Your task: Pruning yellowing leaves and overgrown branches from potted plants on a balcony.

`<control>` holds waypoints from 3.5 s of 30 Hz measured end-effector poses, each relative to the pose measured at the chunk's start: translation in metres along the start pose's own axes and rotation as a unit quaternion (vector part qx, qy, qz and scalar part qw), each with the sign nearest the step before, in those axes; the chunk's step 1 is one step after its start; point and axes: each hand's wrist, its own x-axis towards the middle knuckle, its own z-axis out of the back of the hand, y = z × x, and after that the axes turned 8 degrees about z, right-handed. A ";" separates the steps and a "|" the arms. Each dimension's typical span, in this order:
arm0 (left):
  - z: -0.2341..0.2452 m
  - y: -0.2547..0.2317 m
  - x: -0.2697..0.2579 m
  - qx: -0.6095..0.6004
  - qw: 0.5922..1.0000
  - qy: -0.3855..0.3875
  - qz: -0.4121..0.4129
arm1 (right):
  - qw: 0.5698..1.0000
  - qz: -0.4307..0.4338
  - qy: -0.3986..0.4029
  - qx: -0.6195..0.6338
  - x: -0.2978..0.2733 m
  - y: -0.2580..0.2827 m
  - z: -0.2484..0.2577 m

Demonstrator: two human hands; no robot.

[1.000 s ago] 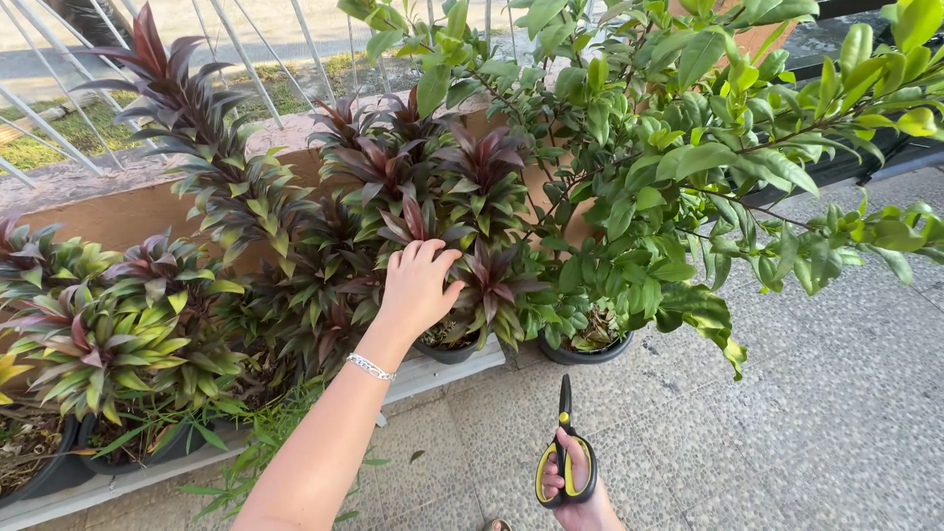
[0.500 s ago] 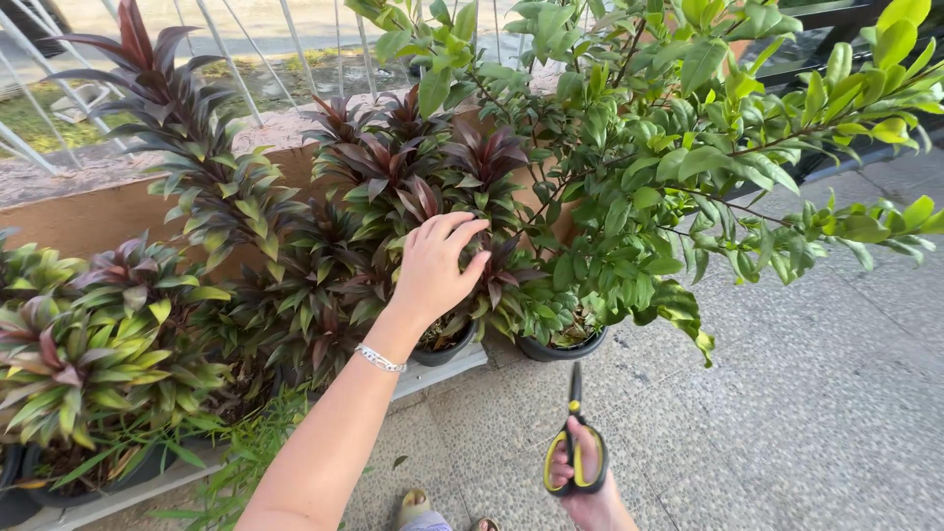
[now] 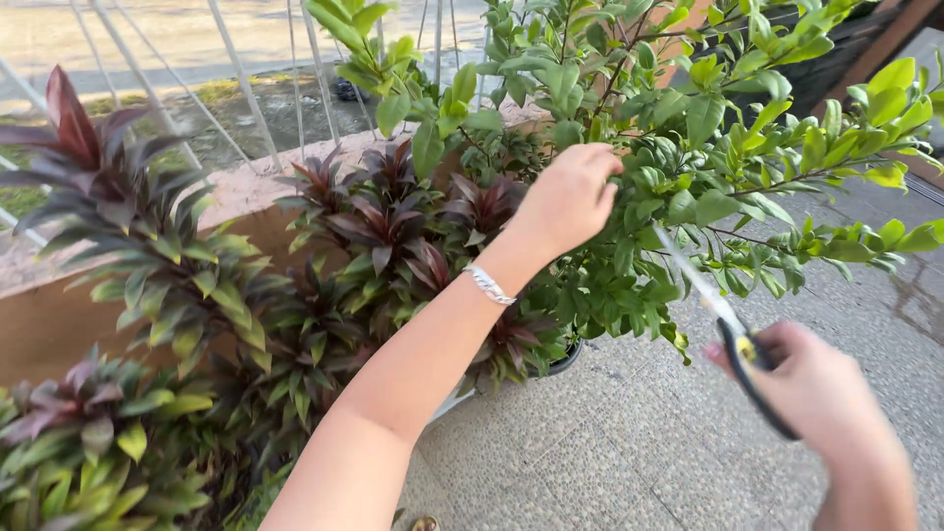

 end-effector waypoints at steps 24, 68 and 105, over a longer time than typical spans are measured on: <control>-0.110 0.058 0.075 0.194 0.956 0.174 0.137 | 0.961 0.052 0.053 -0.266 0.124 0.134 0.061; -0.134 0.089 0.100 0.223 0.920 0.263 0.186 | 0.990 -0.050 0.115 0.064 0.192 0.174 0.046; -0.137 0.070 0.094 0.247 0.917 0.277 0.147 | 0.975 0.032 0.136 0.173 0.205 0.151 0.038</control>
